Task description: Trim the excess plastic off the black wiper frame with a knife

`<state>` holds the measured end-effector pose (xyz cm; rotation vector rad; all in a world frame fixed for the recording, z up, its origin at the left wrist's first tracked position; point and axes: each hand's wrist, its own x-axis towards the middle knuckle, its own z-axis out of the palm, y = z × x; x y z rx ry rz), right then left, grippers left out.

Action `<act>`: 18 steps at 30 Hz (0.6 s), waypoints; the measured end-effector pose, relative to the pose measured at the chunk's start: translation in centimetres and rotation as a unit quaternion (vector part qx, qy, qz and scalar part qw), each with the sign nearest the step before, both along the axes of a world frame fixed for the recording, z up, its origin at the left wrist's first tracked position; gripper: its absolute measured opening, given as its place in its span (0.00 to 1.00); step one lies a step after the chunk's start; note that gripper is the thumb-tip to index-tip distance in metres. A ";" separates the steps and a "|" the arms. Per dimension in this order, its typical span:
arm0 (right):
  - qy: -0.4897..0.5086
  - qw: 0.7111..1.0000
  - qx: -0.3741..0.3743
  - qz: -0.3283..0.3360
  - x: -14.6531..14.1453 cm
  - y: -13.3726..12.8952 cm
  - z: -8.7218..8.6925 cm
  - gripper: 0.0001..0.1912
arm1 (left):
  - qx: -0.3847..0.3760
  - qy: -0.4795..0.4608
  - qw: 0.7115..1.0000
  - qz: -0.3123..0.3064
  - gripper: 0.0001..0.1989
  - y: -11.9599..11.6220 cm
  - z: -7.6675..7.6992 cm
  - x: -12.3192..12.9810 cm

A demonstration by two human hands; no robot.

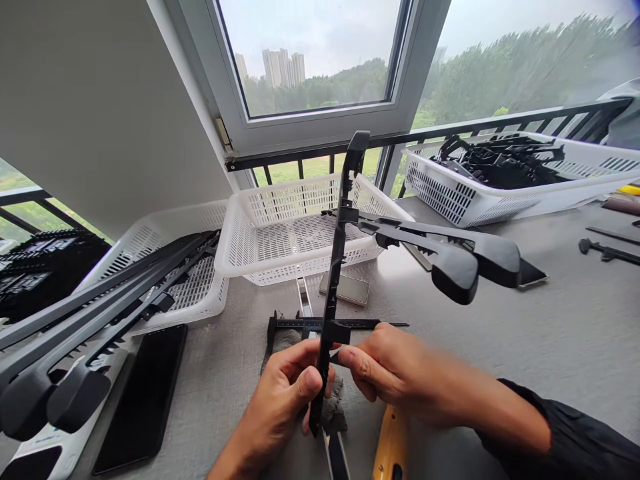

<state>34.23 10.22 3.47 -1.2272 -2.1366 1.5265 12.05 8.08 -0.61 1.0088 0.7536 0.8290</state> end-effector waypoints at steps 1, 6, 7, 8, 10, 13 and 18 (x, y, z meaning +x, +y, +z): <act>0.003 1.000 -0.005 0.003 -0.1 0.0 0.0 0.41 | -0.001 0.002 1.000 0.000 0.36 0.0 0.0 0.0; 0.014 0.999 -0.029 0.026 -0.3 0.1 0.1 0.41 | 0.002 0.007 1.000 -0.009 0.37 0.0 -0.4 -0.1; 0.016 0.999 -0.032 0.028 -0.3 0.1 0.1 0.41 | 0.002 0.010 1.000 -0.009 0.37 0.0 -0.4 -0.1; 0.018 0.999 -0.038 0.029 -0.3 0.2 0.1 0.41 | 0.002 0.011 1.000 -0.011 0.38 -0.1 -0.4 -0.1; 0.026 0.997 -0.063 0.034 -0.2 0.2 0.0 0.43 | 0.001 0.014 1.000 -0.012 0.38 -0.1 -0.4 -0.1; 0.032 0.990 -0.132 0.037 0.1 0.3 0.2 0.46 | -0.002 0.019 1.000 -0.011 0.39 -0.1 -0.2 0.0; 0.027 0.978 -0.202 0.038 0.6 0.6 1.0 0.46 | 0.002 0.003 1.000 -0.007 0.35 -0.1 -0.5 -0.2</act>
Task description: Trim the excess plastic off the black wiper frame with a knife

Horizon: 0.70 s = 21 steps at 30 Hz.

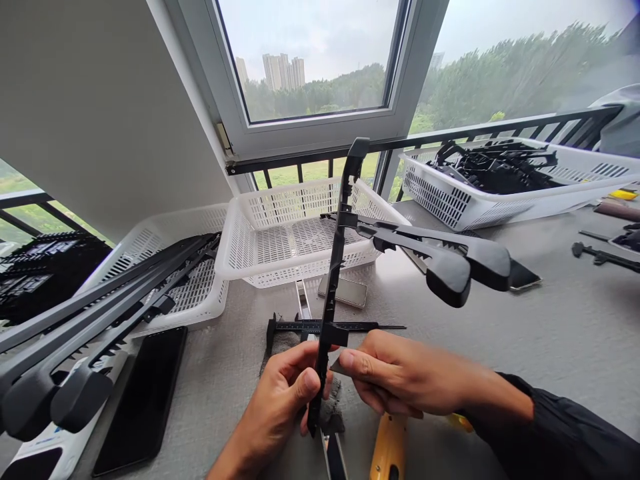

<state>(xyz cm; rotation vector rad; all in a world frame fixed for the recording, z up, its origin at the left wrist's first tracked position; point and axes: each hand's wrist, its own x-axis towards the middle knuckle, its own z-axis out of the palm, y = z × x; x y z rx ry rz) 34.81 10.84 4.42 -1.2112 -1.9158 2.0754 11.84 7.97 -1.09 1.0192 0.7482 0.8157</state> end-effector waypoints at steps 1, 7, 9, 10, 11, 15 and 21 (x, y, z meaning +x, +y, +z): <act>0.003 1.000 0.004 0.000 0.1 0.1 0.1 0.45 | 0.001 -0.005 1.000 0.003 0.35 0.0 -0.1 -0.1; 0.021 0.991 0.127 -0.034 0.2 0.0 -0.2 0.45 | 0.000 -0.026 1.000 0.002 0.32 0.1 -0.6 -0.2; 0.010 0.985 0.169 -0.037 0.0 -0.1 -0.5 0.44 | -0.001 -0.027 1.000 0.004 0.31 0.1 -0.6 -0.2; -0.001 0.982 0.183 -0.037 -0.1 -0.1 -0.7 0.44 | -0.001 -0.027 1.000 0.004 0.31 0.2 -0.6 -0.1; -0.012 0.981 0.193 -0.036 -0.2 -0.1 -0.8 0.43 | -0.001 -0.026 1.000 0.003 0.31 0.2 -0.6 -0.1; -0.020 0.981 0.192 -0.032 -0.3 -0.2 -1.2 0.40 | -0.003 -0.020 1.000 0.005 0.32 0.2 -0.7 -0.1; 0.000 0.980 0.194 -0.043 -0.5 -0.3 -1.1 0.40 | -0.037 -0.029 0.999 0.005 0.32 -0.3 -1.1 -0.1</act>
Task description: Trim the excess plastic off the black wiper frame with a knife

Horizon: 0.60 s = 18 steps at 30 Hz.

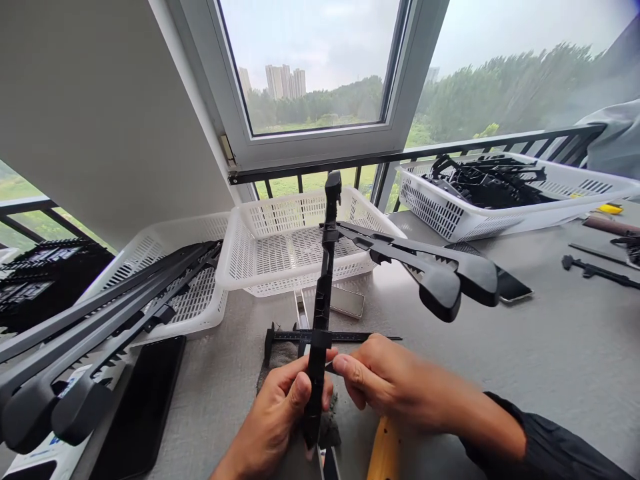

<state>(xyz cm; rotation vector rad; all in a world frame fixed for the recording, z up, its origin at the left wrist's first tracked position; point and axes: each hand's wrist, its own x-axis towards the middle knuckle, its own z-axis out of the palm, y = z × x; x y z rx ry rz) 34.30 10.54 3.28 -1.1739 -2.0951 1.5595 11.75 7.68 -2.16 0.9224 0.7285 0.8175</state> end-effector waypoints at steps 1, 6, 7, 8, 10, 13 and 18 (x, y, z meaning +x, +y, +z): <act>-0.003 1.000 0.005 -0.013 -0.1 0.0 0.1 0.40 | -0.008 -0.005 1.000 -0.002 0.31 -0.1 0.0 0.0; 0.032 0.998 0.016 -0.053 -0.3 0.2 0.3 0.38 | -0.038 -0.023 0.999 0.010 0.28 -0.1 0.4 0.2; 0.039 0.998 0.020 -0.053 -0.3 0.2 0.3 0.37 | -0.041 -0.023 0.999 0.016 0.27 -0.1 0.4 0.2; 0.043 0.998 0.025 -0.050 -0.2 0.1 0.3 0.36 | -0.042 -0.024 0.999 0.021 0.27 -0.1 0.4 0.2; 0.041 0.998 0.039 -0.037 -0.2 -0.1 0.1 0.30 | -0.043 -0.024 0.998 0.031 0.28 -0.1 0.3 0.1; 0.017 0.996 0.081 -0.022 -0.1 -0.1 -0.1 0.20 | -0.045 -0.024 0.998 0.036 0.28 -0.1 0.2 0.2; -0.004 0.988 0.142 -0.052 0.4 0.3 -0.5 0.16 | -0.061 -0.052 0.996 0.045 0.25 -0.2 0.5 0.5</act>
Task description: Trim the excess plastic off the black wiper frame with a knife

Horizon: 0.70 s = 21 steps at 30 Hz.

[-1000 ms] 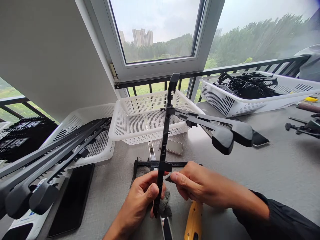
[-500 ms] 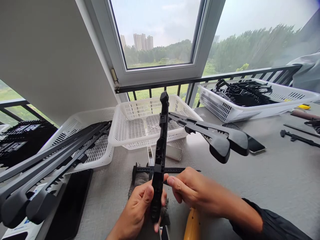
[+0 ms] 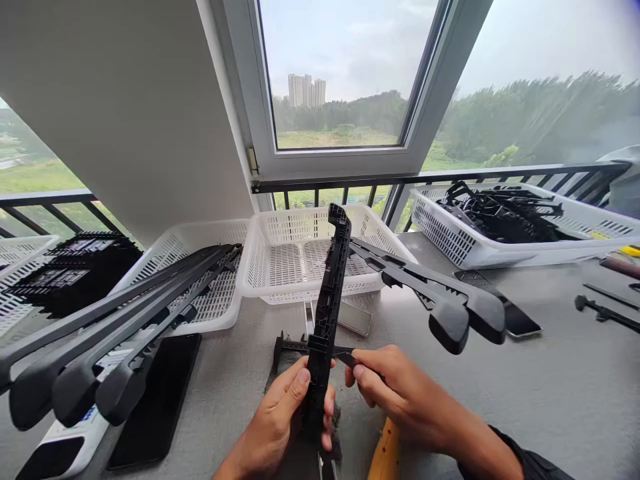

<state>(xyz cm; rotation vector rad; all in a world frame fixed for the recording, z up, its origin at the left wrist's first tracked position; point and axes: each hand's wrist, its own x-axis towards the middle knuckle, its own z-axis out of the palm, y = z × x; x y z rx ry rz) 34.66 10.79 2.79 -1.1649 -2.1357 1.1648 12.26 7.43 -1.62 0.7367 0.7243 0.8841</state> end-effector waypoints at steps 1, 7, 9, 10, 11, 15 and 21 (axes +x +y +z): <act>0.015 1.000 -0.008 -0.001 0.1 0.0 -0.1 0.17 | -0.008 -0.010 1.000 0.004 0.25 0.0 0.1 0.1; 0.093 0.994 -0.064 0.006 0.4 -0.4 -0.7 0.19 | -0.022 -0.046 0.999 0.008 0.22 -0.1 -0.2 0.4; 0.084 0.996 -0.016 -0.022 0.2 -0.5 -0.7 0.15 | -0.021 -0.055 0.998 0.006 0.21 -0.1 -0.5 0.4; 0.083 0.996 0.012 -0.041 0.1 -0.5 -0.8 0.13 | -0.020 -0.057 0.998 0.005 0.20 -0.1 -0.6 0.4; 0.085 0.994 0.041 -0.062 0.1 -0.5 -0.9 0.10 | -0.020 -0.057 0.998 0.004 0.20 -0.1 -0.8 0.5; 0.073 0.976 0.167 -0.123 0.1 -1.5 -2.6 0.03 | -0.014 -0.058 0.998 0.001 0.21 0.2 -1.1 0.6; 0.034 0.940 0.310 -0.138 1.5 -4.1 -6.9 0.17 | -0.008 -0.035 0.999 0.006 0.25 0.8 -1.4 0.7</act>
